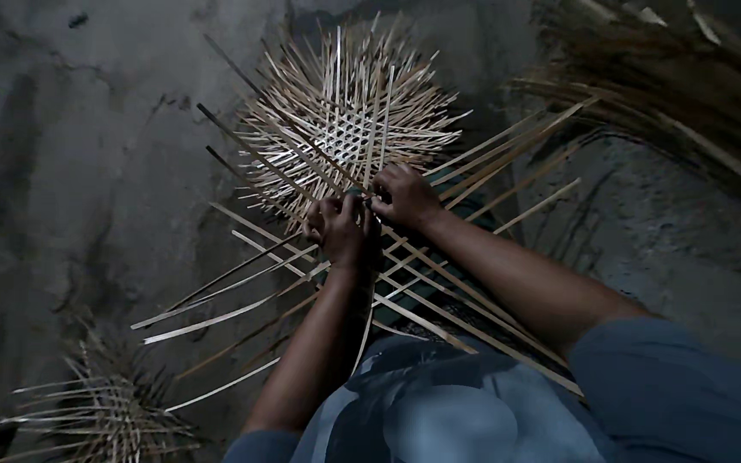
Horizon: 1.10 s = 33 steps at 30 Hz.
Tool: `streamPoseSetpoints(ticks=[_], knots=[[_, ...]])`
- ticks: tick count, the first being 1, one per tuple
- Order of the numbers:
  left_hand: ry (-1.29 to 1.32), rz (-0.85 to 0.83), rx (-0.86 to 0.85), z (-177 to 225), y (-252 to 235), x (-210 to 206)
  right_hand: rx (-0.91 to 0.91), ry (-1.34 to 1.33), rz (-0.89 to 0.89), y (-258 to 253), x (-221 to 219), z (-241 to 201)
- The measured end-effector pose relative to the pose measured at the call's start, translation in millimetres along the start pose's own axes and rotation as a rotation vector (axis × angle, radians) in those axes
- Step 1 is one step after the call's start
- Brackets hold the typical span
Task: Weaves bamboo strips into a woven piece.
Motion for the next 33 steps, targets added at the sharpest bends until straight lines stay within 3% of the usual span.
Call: streamPoseSetpoints(ticks=[18,24,26,28,31,33], knots=[[0.012,-0.035,0.010,-0.5,-2.3,-1.6,-0.015,-0.014,-0.018,-4.1,-1.1,-2.4],[0.094,-0.120,-0.003,-2.1,-12.8,26.2,-0.117,0.222,-0.367,-32.5,30.7,-18.4],[0.236,-0.111,0.008,-8.7,-29.2,34.9,-0.187,0.266,-0.447,-47.2,32.3,-24.7],[0.577,-0.031,0.096,-19.1,-45.1,36.2,-0.221,0.250,-0.500,-60.0,28.7,-29.4],[1.247,0.048,0.385,-27.6,-63.0,22.5,-0.152,0.127,-0.563,-75.0,16.5,-34.1],[1.401,-0.013,0.570,-25.5,-67.0,14.2,-0.156,-0.003,-0.601,-76.0,8.5,-33.3]])
Point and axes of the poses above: each hand's wrist, its own y-axis away from the middle knuckle, its own x-axis out of the back of the hand, z = x × y, the point moved 4 cm from there along -y, towards the middle knuckle, and after that the axes turned 9 degrees about -x, right-handed, at the moved point
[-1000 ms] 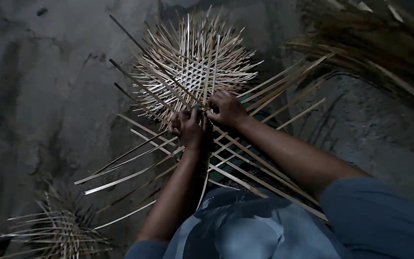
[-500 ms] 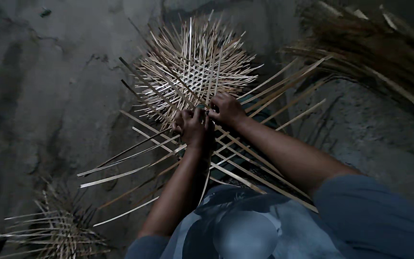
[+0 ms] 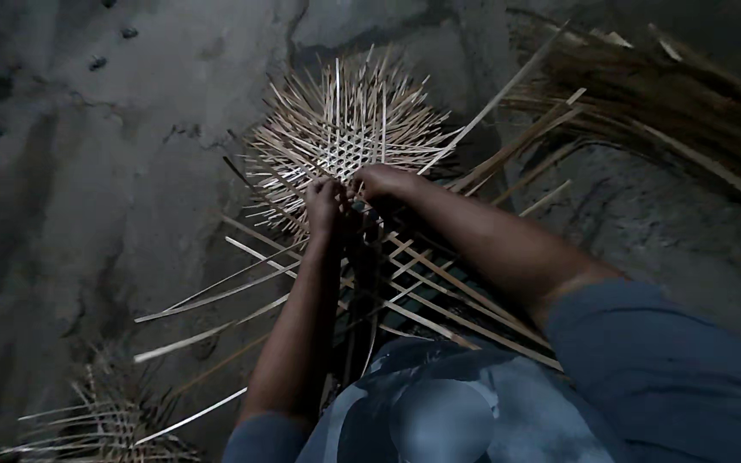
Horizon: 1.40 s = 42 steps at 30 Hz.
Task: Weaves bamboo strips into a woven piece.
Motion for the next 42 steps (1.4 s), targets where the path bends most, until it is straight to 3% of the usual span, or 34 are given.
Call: streamPoseSetpoints(ticks=[2,5,7,9,12,17,20,23,26,29,32,34,36,40,42], knots=[[-0.209,-0.053,0.047,-11.9,-5.4,-2.1,0.001,-0.173,0.037,1.9,-3.1,12.2],[-0.835,-0.341,0.019,-25.8,-15.1,-7.8,0.065,-0.540,0.151,17.2,-11.0,36.8],[-0.958,-0.515,0.032,-30.6,-25.8,-15.6,0.100,-0.796,0.193,28.7,-22.0,49.0],[-0.798,-0.612,0.038,-35.4,-31.2,-14.2,0.143,-0.901,0.247,25.9,-31.9,62.4],[-0.446,-0.587,-0.110,-45.7,-21.9,0.9,0.082,-0.799,0.220,21.1,-28.3,60.2],[-0.583,-0.537,-0.230,-28.6,-8.3,1.7,-0.018,-0.452,0.055,3.0,-13.8,41.5],[-0.445,-0.434,-0.294,3.6,-9.1,9.1,-0.025,-0.209,-0.100,3.1,11.0,20.8],[-0.200,-0.362,-0.286,54.1,4.9,23.6,-0.061,-0.326,-0.248,-3.3,25.1,24.6],[-0.135,-0.551,-0.195,90.4,35.1,36.4,-0.100,-0.460,-0.303,7.7,57.1,19.1],[-0.196,-0.949,0.085,83.2,71.9,38.9,-0.135,-0.546,-0.184,21.4,107.8,18.0],[-0.595,-1.233,0.315,62.3,97.3,31.9,-0.118,-0.571,-0.047,37.8,167.3,18.2],[-0.779,-1.191,0.341,60.3,91.1,23.9,-0.056,-0.653,0.013,56.8,206.3,14.8],[-0.742,-0.970,0.221,75.9,68.4,13.5,-0.004,-0.745,0.131,82.9,241.2,7.1],[-0.157,-0.446,-0.109,127.3,-1.5,-8.3,0.082,-0.848,0.518,155.1,294.4,-12.9],[0.078,-0.399,-0.209,163.4,-30.4,-18.4,0.101,-0.823,0.696,179.3,314.4,-9.4]])
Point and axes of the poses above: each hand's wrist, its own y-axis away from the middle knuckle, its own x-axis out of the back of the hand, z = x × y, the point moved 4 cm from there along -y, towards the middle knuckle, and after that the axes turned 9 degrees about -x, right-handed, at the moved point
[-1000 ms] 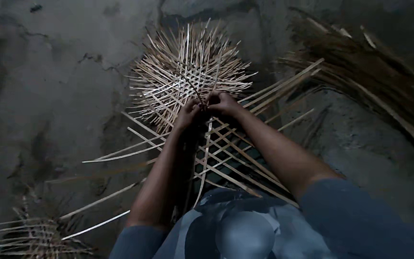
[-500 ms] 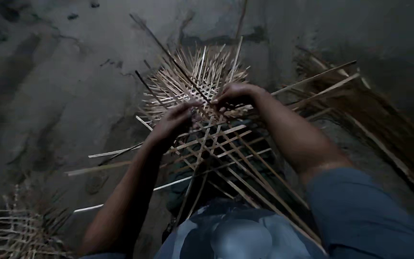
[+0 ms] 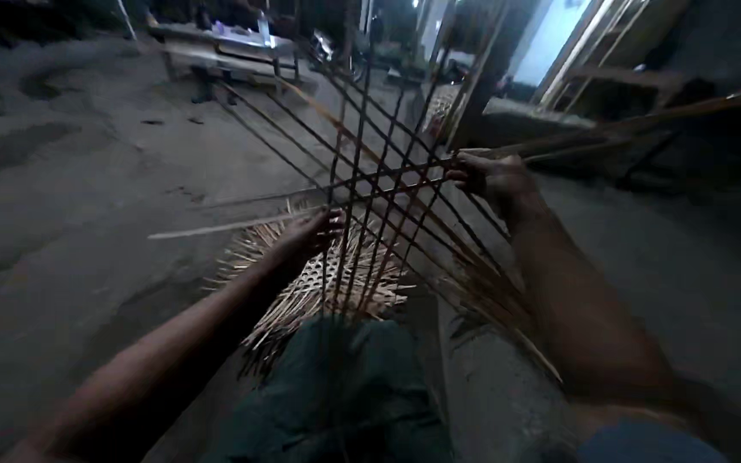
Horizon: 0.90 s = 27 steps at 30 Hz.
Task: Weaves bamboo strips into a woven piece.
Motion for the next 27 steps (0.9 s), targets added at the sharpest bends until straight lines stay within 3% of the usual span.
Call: streamPoseSetpoints(ticks=[5,9,11,13,17,19,21,24,27], knots=[[0.013,0.003,-0.131,74.1,-56.5,-15.9,0.075,0.037,0.215,16.9,32.0,-16.5],[-0.031,-0.021,-0.004,91.8,-52.5,-25.3,-0.055,0.000,0.197,21.2,40.8,10.2],[-0.064,-0.052,0.133,61.6,-33.4,-19.6,-0.161,0.022,0.148,28.3,33.3,50.7],[-0.062,-0.069,0.303,1.4,-0.9,-3.1,-0.313,0.042,0.063,48.8,15.2,111.3],[-0.077,-0.110,0.594,-127.8,119.0,49.0,-0.579,-0.086,-0.092,147.9,-40.4,250.8],[-0.174,-0.101,0.697,-131.9,170.9,64.9,-0.662,-0.176,-0.062,194.7,-62.0,286.9],[-0.459,-0.182,0.778,-97.2,189.0,75.3,-0.657,-0.216,-0.012,216.3,-71.1,303.4],[-1.016,-0.488,0.545,-39.4,171.1,80.0,-0.627,-0.226,0.005,223.4,-72.8,308.0],[-1.195,-0.614,0.118,-21.5,149.4,40.5,-0.593,-0.211,-0.010,224.5,-79.1,308.7]])
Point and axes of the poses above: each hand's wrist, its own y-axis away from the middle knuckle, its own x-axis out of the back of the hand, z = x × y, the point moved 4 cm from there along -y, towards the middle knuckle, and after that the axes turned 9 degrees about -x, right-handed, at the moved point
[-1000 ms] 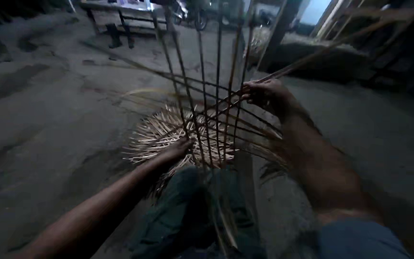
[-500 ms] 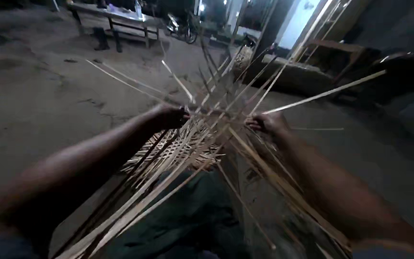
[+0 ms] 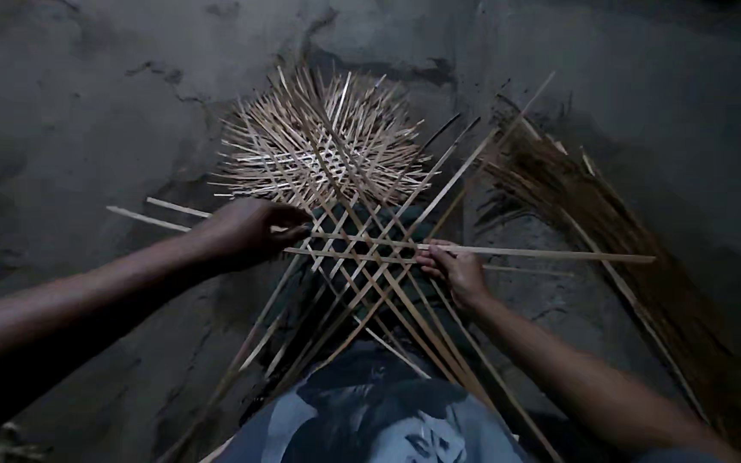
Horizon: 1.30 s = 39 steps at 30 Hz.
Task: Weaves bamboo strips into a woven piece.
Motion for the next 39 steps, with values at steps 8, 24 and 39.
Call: streamPoseSetpoints(ticks=[8,24,39], knots=[[-0.302,-0.021,-0.340,31.3,-48.5,-176.4,-0.014,0.051,-0.042,21.6,15.1,-4.8],[-0.352,0.126,-0.350,49.8,-55.1,-177.7,0.467,1.281,0.291,1.5,-39.2,-45.4],[-0.273,0.097,-0.349,33.0,-77.3,-175.2,0.411,1.259,0.396,-38.1,-57.8,-43.4]])
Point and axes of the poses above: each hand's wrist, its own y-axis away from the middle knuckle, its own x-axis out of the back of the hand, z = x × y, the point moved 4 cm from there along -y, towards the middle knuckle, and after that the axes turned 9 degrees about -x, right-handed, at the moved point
